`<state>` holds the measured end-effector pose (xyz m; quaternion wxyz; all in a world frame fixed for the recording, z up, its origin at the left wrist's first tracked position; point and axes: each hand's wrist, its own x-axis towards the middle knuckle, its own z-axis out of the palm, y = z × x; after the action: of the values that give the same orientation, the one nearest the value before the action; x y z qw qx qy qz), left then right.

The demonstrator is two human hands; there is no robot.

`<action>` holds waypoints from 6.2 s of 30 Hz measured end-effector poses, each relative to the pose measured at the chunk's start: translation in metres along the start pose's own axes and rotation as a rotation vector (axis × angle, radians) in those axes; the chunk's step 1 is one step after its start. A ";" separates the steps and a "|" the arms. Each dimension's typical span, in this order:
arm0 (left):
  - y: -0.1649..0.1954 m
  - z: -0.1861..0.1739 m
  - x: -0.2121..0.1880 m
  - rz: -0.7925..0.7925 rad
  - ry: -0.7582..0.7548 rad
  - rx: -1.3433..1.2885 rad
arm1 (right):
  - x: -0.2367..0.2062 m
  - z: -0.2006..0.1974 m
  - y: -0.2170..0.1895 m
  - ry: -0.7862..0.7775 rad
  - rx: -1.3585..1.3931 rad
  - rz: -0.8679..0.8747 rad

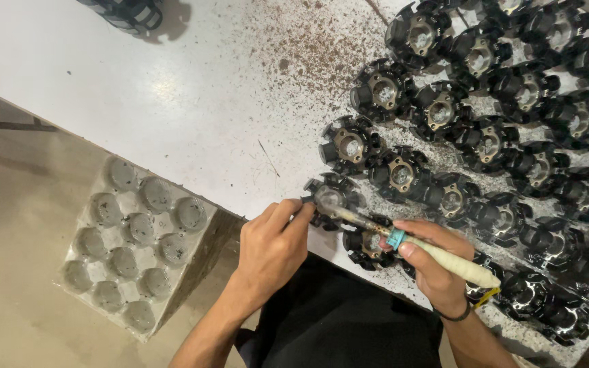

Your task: The person arranges black plastic impeller rotors into a grid on a workbench, then uses a heated soldering-iron-style tool to press into the center hub of each rotor one at a time, working through the rows and occasionally repositioning parts.

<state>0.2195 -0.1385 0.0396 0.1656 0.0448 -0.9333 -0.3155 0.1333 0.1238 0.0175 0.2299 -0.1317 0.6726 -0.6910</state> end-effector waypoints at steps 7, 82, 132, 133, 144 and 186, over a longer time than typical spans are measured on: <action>-0.009 0.010 -0.011 0.021 -0.050 -0.005 | 0.003 -0.003 -0.005 -0.034 -0.182 -0.026; -0.018 0.033 0.078 0.004 0.005 -0.054 | 0.065 -0.027 -0.008 -0.048 -0.145 -0.123; -0.015 0.061 0.158 -0.011 -0.063 0.041 | 0.148 -0.068 -0.018 0.011 -0.191 -0.045; -0.015 0.061 0.158 0.005 -0.053 0.032 | 0.148 -0.068 -0.017 0.008 -0.222 -0.055; -0.016 0.067 0.154 -0.014 0.008 0.098 | 0.153 -0.069 -0.012 0.030 -0.139 -0.081; -0.039 0.078 0.264 0.139 -0.183 -0.064 | 0.192 -0.073 -0.002 0.198 -0.091 -0.182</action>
<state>-0.0562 -0.1742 0.0321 0.1028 -0.0544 -0.9348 -0.3356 -0.0677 0.0924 -0.0094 0.0926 -0.1337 0.7080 -0.6873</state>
